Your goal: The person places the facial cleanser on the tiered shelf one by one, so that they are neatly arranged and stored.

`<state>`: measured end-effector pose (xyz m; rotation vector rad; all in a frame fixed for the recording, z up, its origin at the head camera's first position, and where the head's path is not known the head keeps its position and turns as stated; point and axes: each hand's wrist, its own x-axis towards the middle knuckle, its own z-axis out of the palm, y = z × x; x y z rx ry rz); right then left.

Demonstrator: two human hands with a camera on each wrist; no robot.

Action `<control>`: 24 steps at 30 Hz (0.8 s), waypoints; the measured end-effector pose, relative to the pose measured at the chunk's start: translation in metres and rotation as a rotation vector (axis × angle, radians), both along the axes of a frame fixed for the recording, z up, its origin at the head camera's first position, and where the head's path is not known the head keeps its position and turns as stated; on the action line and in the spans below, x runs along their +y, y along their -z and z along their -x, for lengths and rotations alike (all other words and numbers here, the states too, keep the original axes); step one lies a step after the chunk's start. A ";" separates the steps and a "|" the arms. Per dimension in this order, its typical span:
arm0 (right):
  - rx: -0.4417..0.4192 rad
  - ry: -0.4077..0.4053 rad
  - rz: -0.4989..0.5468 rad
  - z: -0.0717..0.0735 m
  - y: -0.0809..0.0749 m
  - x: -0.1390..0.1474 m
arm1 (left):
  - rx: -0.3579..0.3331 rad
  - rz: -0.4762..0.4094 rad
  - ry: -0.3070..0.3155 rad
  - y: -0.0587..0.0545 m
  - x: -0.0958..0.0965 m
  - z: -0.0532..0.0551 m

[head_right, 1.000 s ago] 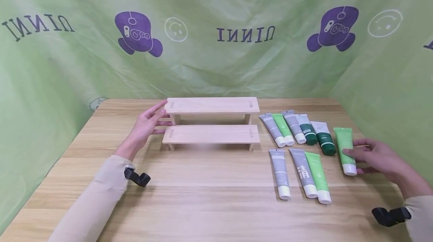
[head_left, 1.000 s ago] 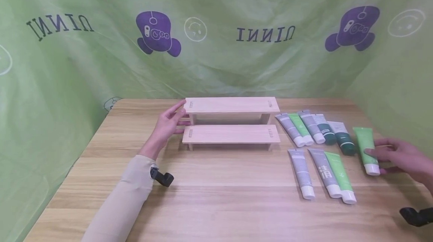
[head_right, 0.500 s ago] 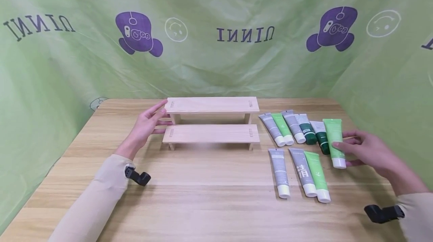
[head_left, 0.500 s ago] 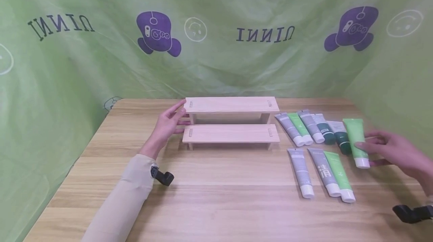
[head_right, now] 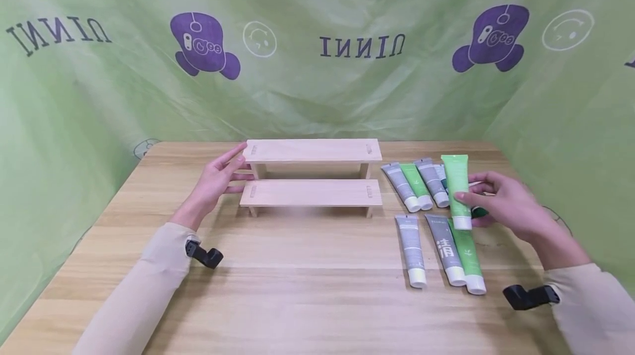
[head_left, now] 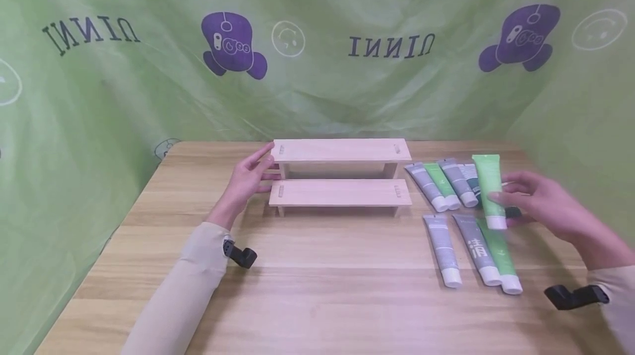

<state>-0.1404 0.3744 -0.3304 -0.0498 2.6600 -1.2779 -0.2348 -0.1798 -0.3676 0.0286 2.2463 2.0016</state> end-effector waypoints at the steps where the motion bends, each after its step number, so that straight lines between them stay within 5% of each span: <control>1: 0.000 0.000 0.005 0.002 -0.002 -0.005 | -0.001 0.001 -0.001 0.000 0.000 0.000; 24: 0.024 -0.092 0.196 0.038 -0.031 -0.120 | -0.013 -0.011 -0.008 0.000 -0.001 0.003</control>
